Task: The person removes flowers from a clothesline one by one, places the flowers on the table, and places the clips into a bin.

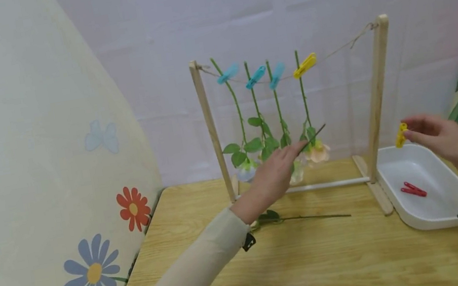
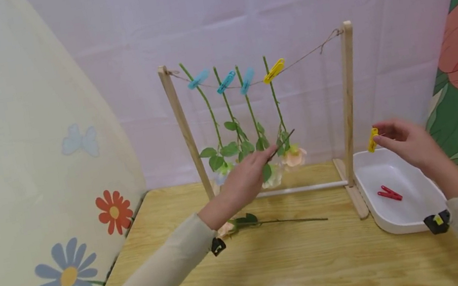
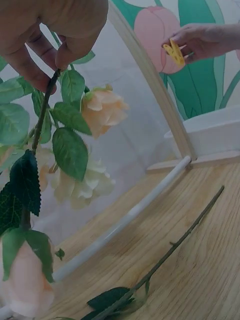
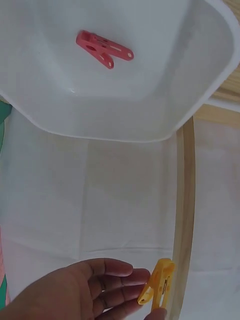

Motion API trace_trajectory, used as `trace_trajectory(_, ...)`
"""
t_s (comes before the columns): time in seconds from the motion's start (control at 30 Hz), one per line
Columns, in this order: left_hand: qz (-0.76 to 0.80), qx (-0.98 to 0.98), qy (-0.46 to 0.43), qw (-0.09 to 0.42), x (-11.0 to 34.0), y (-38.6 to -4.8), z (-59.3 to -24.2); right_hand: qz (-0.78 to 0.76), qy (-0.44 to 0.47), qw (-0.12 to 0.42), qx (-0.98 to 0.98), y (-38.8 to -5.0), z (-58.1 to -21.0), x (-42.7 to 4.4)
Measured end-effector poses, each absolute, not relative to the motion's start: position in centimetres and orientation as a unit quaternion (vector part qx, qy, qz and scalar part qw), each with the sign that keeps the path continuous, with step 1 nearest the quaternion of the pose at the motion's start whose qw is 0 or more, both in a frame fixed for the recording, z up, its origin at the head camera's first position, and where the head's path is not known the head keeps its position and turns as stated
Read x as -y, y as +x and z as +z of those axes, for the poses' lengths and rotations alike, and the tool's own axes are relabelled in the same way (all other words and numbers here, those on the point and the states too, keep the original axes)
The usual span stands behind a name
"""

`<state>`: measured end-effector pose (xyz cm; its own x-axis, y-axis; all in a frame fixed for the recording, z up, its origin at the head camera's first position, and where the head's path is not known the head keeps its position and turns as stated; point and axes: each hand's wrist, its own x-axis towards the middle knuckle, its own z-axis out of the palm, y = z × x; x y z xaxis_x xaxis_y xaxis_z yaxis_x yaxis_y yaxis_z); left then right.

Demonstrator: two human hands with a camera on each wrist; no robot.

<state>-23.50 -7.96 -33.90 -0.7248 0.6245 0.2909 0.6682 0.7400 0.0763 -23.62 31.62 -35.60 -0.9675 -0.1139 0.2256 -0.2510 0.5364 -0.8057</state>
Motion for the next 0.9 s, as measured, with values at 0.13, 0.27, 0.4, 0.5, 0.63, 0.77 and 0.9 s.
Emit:
trace_trajectory(0.13,-0.067,0.921,-0.361,0.128,8.2,-23.8,-34.5,0.438,0.102,0.072,0.890,-23.9,-36.7,-32.0)
trace_trajectory(0.27,-0.033,0.913,-0.378,0.149,8.4,-24.3,-35.4,0.399,0.101,0.071,0.909,-24.0,-37.5,-32.5)
trace_trajectory(0.4,0.011,0.909,-0.385,0.162,8.6,-24.7,-36.5,0.359,0.103,0.068,0.925,-24.2,-38.1,-33.0)
trace_trajectory(0.5,0.022,0.912,-0.381,0.148,8.5,-24.8,-37.1,0.338,0.101,0.061,0.934,-24.4,-38.6,-33.3)
trace_trajectory(0.63,0.053,0.914,-0.379,0.136,8.2,-24.7,-38.0,0.308,0.092,0.038,0.946,-24.6,-39.3,-33.6)
trace_trajectory(0.77,0.092,0.914,-0.376,0.127,7.7,-24.5,-38.9,0.287,0.082,0.002,0.955,-24.7,-40.1,-34.0)
trace_trajectory(0.9,0.109,0.911,-0.378,0.125,7.2,-24.3,-39.9,0.284,0.084,-0.007,0.955,-25.1,-41.0,-34.4)
